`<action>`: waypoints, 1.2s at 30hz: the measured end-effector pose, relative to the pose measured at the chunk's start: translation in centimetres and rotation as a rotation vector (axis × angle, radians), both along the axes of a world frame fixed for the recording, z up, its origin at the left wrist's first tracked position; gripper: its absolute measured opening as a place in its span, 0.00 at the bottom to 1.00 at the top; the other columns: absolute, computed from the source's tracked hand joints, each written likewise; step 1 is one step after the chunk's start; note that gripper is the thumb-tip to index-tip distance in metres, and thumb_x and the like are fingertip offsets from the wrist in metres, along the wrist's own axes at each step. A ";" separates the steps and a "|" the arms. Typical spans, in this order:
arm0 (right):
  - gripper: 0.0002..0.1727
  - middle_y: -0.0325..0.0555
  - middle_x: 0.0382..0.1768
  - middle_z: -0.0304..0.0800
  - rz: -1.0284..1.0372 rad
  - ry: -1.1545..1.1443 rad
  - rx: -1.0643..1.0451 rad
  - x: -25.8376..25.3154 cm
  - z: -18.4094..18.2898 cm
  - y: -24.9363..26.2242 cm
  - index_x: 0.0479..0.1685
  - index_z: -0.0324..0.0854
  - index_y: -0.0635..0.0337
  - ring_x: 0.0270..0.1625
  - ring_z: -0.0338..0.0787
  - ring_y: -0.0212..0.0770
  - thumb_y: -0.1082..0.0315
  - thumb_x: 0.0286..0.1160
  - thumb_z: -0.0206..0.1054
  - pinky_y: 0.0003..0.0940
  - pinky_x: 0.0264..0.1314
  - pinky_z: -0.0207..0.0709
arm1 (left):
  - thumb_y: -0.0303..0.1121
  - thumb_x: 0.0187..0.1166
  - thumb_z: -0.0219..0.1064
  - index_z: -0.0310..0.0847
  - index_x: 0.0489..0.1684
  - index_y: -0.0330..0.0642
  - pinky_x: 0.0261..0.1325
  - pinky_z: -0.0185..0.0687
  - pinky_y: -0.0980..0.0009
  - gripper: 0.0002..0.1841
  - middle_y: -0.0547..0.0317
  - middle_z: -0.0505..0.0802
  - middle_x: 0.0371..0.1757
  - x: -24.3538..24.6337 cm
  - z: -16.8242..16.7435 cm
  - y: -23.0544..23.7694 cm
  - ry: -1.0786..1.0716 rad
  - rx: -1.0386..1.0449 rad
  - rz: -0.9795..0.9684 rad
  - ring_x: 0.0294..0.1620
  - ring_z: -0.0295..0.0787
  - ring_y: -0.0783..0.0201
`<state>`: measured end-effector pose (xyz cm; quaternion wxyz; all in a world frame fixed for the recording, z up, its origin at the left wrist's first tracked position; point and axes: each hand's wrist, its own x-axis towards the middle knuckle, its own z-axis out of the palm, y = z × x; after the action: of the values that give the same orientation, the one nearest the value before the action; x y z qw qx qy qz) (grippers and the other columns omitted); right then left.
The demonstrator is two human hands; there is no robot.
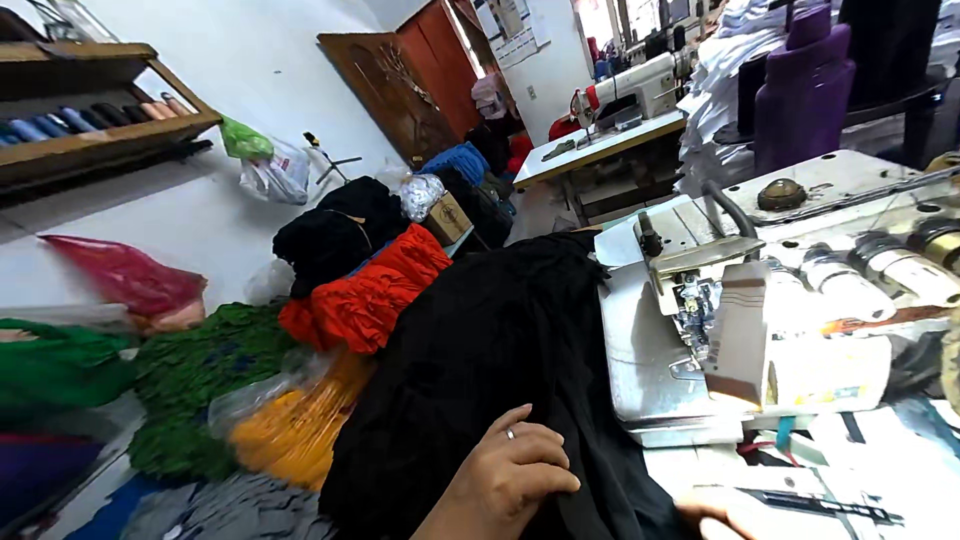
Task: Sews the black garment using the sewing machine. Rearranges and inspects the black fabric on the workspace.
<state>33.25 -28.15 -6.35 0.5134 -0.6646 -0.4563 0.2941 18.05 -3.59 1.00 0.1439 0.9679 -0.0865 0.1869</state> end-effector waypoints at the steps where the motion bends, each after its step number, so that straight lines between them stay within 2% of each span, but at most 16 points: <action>1: 0.21 0.64 0.62 0.90 -0.046 0.091 -0.063 0.3 0.5 1.2 0.67 0.83 0.71 0.63 0.91 0.51 0.66 0.90 0.53 0.44 0.68 0.82 | 0.25 0.78 0.67 0.96 0.34 0.46 0.82 0.70 0.56 0.10 0.59 0.98 0.44 -0.2 -0.5 0.6 -0.020 0.024 -0.025 0.62 0.93 0.61; 2: 0.22 0.63 0.66 0.88 -0.051 0.194 -0.117 0.4 1.0 2.3 0.72 0.80 0.70 0.64 0.91 0.50 0.66 0.90 0.52 0.43 0.66 0.84 | 0.31 0.83 0.64 0.93 0.37 0.52 0.85 0.67 0.61 0.09 0.65 0.97 0.45 -0.5 -1.1 1.4 -0.028 0.074 -0.048 0.65 0.90 0.67; 4: 0.23 0.61 0.68 0.86 -0.018 0.269 -0.135 0.4 0.8 4.2 0.77 0.76 0.69 0.63 0.91 0.47 0.69 0.91 0.50 0.41 0.63 0.84 | 0.34 0.85 0.62 0.91 0.39 0.54 0.86 0.64 0.64 0.10 0.67 0.96 0.45 -0.8 -1.6 2.3 -0.045 0.100 -0.069 0.66 0.88 0.71; 7: 0.21 0.61 0.63 0.88 -0.030 0.125 -0.049 -0.5 0.1 5.9 0.72 0.81 0.67 0.63 0.89 0.47 0.67 0.88 0.55 0.38 0.66 0.80 | 0.32 0.85 0.61 0.91 0.40 0.54 0.85 0.65 0.63 0.10 0.66 0.96 0.45 -1.5 -1.7 2.8 -0.030 0.094 -0.061 0.66 0.88 0.70; 10: 0.23 0.64 0.64 0.87 0.098 0.043 -0.142 -0.3 0.0 7.5 0.75 0.80 0.65 0.66 0.87 0.56 0.64 0.89 0.54 0.52 0.71 0.76 | 0.32 0.85 0.61 0.92 0.41 0.55 0.85 0.66 0.62 0.10 0.66 0.96 0.46 -2.1 -2.0 3.0 -0.016 0.069 -0.059 0.66 0.88 0.69; 12: 0.22 0.64 0.63 0.89 0.214 0.028 -0.268 -0.2 0.4 8.6 0.74 0.79 0.65 0.63 0.90 0.59 0.63 0.92 0.52 0.57 0.68 0.78 | 0.33 0.84 0.62 0.92 0.41 0.56 0.85 0.66 0.62 0.10 0.66 0.96 0.46 -2.1 -2.2 2.9 -0.015 0.051 -0.057 0.66 0.88 0.69; 14: 0.20 0.63 0.53 0.91 0.304 -0.005 -0.337 -0.2 0.5 9.3 0.66 0.83 0.65 0.56 0.91 0.59 0.61 0.91 0.54 0.60 0.61 0.78 | 0.33 0.83 0.64 0.92 0.40 0.56 0.85 0.67 0.61 0.09 0.66 0.96 0.45 -1.9 -2.4 2.7 -0.021 0.040 -0.059 0.65 0.89 0.69; 17: 0.22 0.57 0.46 0.92 0.421 0.028 -0.399 0.3 0.6 9.8 0.61 0.85 0.63 0.46 0.90 0.50 0.54 0.90 0.57 0.51 0.53 0.80 | 0.33 0.83 0.65 0.92 0.40 0.55 0.84 0.68 0.62 0.08 0.66 0.96 0.45 -1.4 -2.7 2.4 -0.036 0.031 -0.087 0.64 0.89 0.69; 19: 0.19 0.49 0.38 0.88 0.423 0.115 -0.371 0.5 0.2 9.6 0.52 0.86 0.64 0.37 0.83 0.39 0.55 0.87 0.62 0.40 0.44 0.75 | 0.33 0.83 0.65 0.92 0.40 0.54 0.84 0.69 0.63 0.08 0.65 0.95 0.45 -0.9 -2.9 2.2 -0.056 0.015 -0.118 0.64 0.89 0.69; 21: 0.14 0.51 0.42 0.84 0.394 0.214 -0.288 0.3 0.2 9.0 0.50 0.85 0.69 0.42 0.80 0.38 0.64 0.84 0.65 0.38 0.48 0.73 | 0.33 0.83 0.65 0.92 0.40 0.54 0.83 0.70 0.64 0.08 0.66 0.95 0.44 -0.2 -2.9 2.0 -0.081 0.001 -0.145 0.63 0.89 0.70; 23: 0.13 0.52 0.47 0.85 0.319 0.291 -0.198 -0.2 -0.1 8.3 0.53 0.83 0.70 0.45 0.82 0.37 0.68 0.81 0.64 0.35 0.48 0.75 | 0.33 0.83 0.65 0.91 0.40 0.54 0.82 0.71 0.65 0.07 0.66 0.95 0.44 0.4 -2.8 1.5 -0.090 -0.001 -0.162 0.62 0.90 0.70; 27: 0.18 0.38 0.39 0.86 0.200 0.578 -0.181 -0.8 -1.3 8.3 0.68 0.74 0.65 0.32 0.79 0.26 0.63 0.88 0.58 0.25 0.33 0.71 | 0.32 0.82 0.65 0.91 0.38 0.53 0.81 0.71 0.66 0.07 0.66 0.95 0.42 1.7 -2.5 0.8 -0.082 0.035 -0.194 0.59 0.90 0.71; 29: 0.13 0.30 0.33 0.84 0.212 0.808 -0.149 -0.7 -2.6 8.4 0.61 0.75 0.57 0.27 0.80 0.22 0.63 0.88 0.55 0.19 0.27 0.72 | 0.34 0.84 0.64 0.91 0.38 0.53 0.80 0.71 0.67 0.08 0.66 0.95 0.41 2.2 -2.4 0.7 -0.085 0.052 -0.214 0.58 0.91 0.70; 31: 0.07 0.26 0.25 0.81 0.239 0.910 -0.138 -0.7 -2.6 8.2 0.48 0.79 0.53 0.21 0.75 0.20 0.66 0.87 0.55 0.17 0.22 0.66 | 0.35 0.85 0.63 0.90 0.38 0.53 0.81 0.71 0.68 0.08 0.66 0.94 0.41 2.4 -2.0 0.6 -0.081 0.066 -0.227 0.58 0.90 0.71; 34: 0.05 0.25 0.24 0.79 0.252 0.753 -0.148 -0.2 -1.2 7.2 0.43 0.80 0.54 0.23 0.74 0.19 0.66 0.85 0.60 0.17 0.26 0.67 | 0.35 0.84 0.64 0.90 0.38 0.52 0.81 0.70 0.68 0.08 0.64 0.94 0.39 2.4 -1.3 0.4 -0.061 0.077 -0.225 0.55 0.91 0.70; 36: 0.08 0.32 0.34 0.82 0.217 0.563 -0.093 0.3 0.2 5.9 0.48 0.81 0.63 0.36 0.79 0.23 0.67 0.83 0.62 0.25 0.43 0.74 | 0.36 0.84 0.64 0.90 0.39 0.51 0.81 0.69 0.68 0.08 0.64 0.93 0.38 2.4 -0.8 0.3 -0.049 0.080 -0.226 0.52 0.91 0.70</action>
<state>33.57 -22.28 -6.19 0.5544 -0.5269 -0.3505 0.5406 20.48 -3.31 0.22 0.1231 0.9521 -0.2062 0.1895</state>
